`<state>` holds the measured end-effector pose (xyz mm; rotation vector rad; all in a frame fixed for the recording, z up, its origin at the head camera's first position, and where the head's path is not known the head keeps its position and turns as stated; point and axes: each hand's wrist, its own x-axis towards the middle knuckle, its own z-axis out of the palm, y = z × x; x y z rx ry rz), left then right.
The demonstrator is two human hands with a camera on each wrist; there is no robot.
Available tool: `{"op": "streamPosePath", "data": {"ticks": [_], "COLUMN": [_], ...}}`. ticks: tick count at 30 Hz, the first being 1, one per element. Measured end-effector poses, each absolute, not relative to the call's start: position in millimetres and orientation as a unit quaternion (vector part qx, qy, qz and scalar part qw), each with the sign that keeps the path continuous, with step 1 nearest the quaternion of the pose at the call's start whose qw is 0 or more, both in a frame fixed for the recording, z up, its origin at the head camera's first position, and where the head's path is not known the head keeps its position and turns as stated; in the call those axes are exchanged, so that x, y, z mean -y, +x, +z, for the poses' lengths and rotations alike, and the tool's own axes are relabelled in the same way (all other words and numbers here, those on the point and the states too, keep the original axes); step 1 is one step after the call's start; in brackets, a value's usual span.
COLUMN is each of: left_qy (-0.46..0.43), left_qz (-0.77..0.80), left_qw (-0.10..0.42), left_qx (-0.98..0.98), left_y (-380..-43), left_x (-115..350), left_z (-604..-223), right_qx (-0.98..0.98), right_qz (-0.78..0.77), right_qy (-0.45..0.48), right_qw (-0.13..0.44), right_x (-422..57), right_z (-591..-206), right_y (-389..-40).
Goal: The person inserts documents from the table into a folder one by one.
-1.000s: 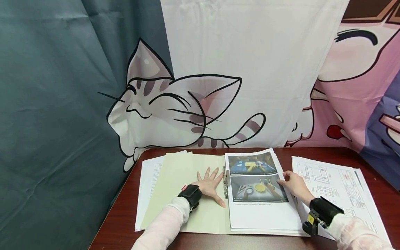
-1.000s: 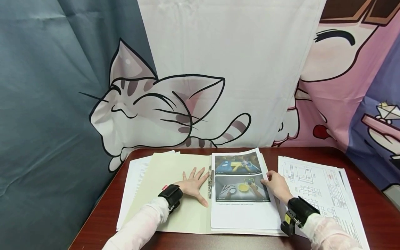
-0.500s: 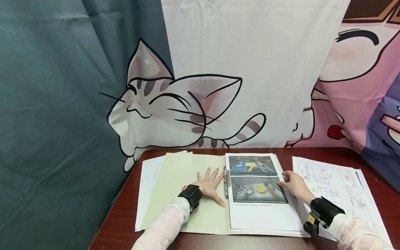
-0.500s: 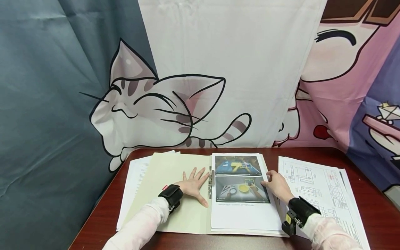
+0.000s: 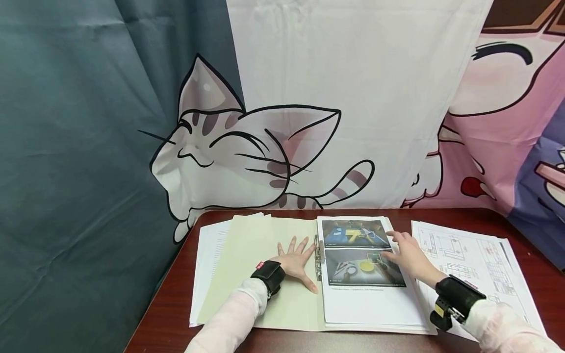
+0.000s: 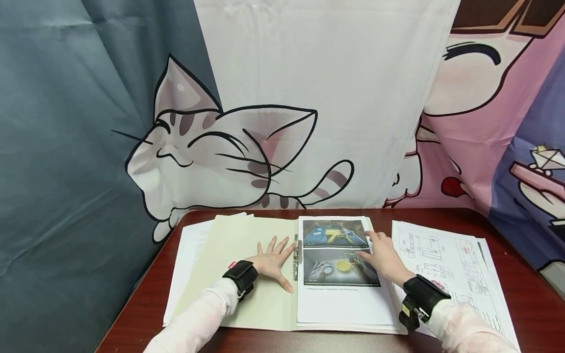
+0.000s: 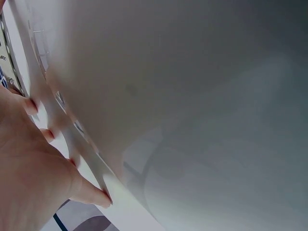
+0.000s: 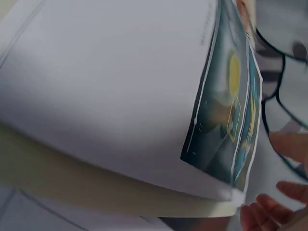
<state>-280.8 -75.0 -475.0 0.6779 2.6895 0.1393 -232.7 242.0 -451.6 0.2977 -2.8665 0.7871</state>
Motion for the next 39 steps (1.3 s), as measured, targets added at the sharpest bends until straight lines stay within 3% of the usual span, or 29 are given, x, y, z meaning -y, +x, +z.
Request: {"op": "streamPosePath", "data": {"ticks": [10, 18, 29, 39], "left_qy": [0.241, 0.238, 0.23, 0.182], "left_qz": [0.05, 0.059, 0.024, 0.019], "left_qw": [0.178, 0.181, 0.173, 0.119], "left_qx": [-0.953, -0.952, -0.957, -0.976], "left_y": [-280.2, -279.1, -282.4, -313.4], "left_x": [76.3, 75.9, 73.8, 114.8], "left_z": [-476.0, -473.1, -465.7, -396.7], "right_qx": [0.963, 0.964, 0.96, 0.959], "right_qz": [0.173, 0.158, 0.163, 0.166], "right_qy": [0.196, 0.212, 0.218, 0.22], "right_qw": [0.07, 0.044, 0.07, 0.065], "right_x": [-222.2, -222.9, -220.8, -219.7], "right_z": [-467.9, -475.7, -486.3, -484.6], "right_y": [-223.4, -221.9, -217.1, -216.7]}}
